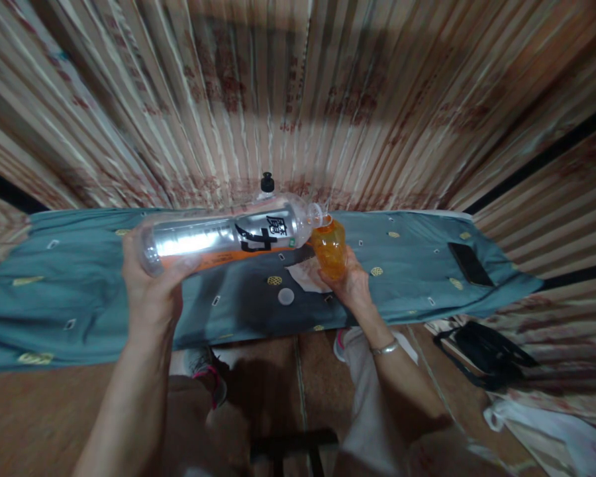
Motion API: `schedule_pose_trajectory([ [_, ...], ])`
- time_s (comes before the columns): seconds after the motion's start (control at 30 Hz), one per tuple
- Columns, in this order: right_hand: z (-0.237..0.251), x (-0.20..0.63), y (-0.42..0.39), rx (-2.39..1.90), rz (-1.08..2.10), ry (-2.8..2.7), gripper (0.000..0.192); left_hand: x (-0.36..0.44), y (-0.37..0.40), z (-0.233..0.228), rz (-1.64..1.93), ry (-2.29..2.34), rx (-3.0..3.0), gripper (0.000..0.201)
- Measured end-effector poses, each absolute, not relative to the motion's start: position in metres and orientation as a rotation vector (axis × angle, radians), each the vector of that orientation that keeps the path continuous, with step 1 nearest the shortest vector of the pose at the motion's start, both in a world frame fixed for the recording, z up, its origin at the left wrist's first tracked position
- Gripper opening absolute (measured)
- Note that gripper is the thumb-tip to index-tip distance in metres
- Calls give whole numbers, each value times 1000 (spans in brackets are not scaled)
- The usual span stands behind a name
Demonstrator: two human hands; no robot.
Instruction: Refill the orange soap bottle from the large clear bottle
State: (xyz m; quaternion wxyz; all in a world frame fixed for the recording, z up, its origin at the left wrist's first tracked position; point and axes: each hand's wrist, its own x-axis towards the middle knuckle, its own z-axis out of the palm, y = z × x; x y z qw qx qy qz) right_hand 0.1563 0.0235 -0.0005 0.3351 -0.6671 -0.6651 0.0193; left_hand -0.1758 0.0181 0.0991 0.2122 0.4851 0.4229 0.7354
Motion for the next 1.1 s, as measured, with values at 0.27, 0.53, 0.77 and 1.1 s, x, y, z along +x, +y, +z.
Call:
schedule_pose_trajectory([
  [0.27,0,156,23,-1730,47,-1721,73,-175,18,102,2063,1096,1272,63],
  [0.53,1,155,23,-1753,47,-1729,74,-172,17,106,2064,1103,1213,66],
  [0.77,0,155,23,-1720,20,-1726,75,-178,19,96,2036,1177,1368,67],
  [1.1,2,154,23,-1732,47,-1752,75,-176,17,98,2031,1162,1284,70],
])
